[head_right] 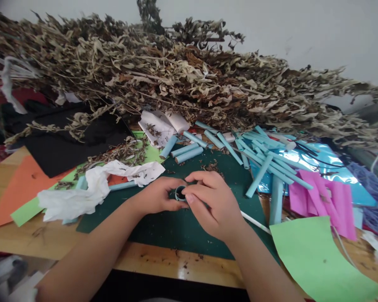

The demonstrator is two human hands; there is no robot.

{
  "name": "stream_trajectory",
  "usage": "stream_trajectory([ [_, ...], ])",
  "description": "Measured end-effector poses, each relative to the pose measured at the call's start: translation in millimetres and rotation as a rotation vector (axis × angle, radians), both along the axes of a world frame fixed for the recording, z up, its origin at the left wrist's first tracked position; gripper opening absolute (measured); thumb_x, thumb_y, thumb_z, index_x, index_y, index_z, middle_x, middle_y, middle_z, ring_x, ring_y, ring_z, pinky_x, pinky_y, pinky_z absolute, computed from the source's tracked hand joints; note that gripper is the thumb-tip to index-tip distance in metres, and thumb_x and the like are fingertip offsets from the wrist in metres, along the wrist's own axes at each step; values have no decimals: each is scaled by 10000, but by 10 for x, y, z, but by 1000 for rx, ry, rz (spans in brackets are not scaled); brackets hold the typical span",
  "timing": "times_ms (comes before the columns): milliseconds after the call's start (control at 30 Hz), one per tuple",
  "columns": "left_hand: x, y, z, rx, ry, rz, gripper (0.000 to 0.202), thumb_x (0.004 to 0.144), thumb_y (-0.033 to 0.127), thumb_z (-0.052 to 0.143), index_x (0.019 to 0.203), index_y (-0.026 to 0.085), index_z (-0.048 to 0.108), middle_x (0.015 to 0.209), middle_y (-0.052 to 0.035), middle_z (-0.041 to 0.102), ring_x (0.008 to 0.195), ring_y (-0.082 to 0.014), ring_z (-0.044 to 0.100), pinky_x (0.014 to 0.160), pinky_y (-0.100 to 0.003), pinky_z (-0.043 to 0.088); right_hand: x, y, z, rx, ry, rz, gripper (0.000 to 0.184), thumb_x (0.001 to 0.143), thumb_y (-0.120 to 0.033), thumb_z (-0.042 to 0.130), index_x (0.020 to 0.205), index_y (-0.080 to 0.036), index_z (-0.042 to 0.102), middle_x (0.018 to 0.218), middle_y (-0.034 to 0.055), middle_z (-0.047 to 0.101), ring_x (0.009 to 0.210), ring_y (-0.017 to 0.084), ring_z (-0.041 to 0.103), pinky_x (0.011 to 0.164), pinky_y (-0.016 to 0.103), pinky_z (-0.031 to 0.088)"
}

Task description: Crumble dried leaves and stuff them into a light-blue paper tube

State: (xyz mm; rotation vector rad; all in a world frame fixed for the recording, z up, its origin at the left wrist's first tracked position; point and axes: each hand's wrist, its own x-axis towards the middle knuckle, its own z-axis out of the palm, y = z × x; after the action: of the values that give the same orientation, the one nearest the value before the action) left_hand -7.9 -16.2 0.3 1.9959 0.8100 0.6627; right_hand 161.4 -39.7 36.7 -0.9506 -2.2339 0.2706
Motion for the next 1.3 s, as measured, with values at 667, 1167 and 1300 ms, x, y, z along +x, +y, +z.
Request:
stream_trajectory([
  [667, -8, -7, -4, 37, -5, -1, 172, 678, 257, 543, 798, 135, 556, 723, -6, 572, 670, -122, 505, 602, -204, 383, -144, 1, 68, -75, -66, -155, 105, 721, -208, 500, 629, -190, 547, 932, 79, 559, 908, 214, 514, 733, 380, 438],
  [1167, -7, -9, 8, -24, 4, -11, 224, 691, 341, 560, 828, 164, 566, 843, -33, 613, 750, -135, 540, 678, -220, 400, 829, -156, -408, 14, -736, -632, 252, 736, -415, 487, 850, -202, 559, 945, 98, 556, 826, 303, 493, 585, 419, 395],
  [1300, -12, 7, -3, -17, -3, -19, 230, 691, 354, 563, 818, 162, 572, 833, -36, 621, 742, -135, 549, 674, -214, 401, 923, -186, -642, -139, -620, -529, 145, 772, -301, 446, 762, -198, 548, 833, 69, 572, 735, 244, 500, 545, 347, 368],
])
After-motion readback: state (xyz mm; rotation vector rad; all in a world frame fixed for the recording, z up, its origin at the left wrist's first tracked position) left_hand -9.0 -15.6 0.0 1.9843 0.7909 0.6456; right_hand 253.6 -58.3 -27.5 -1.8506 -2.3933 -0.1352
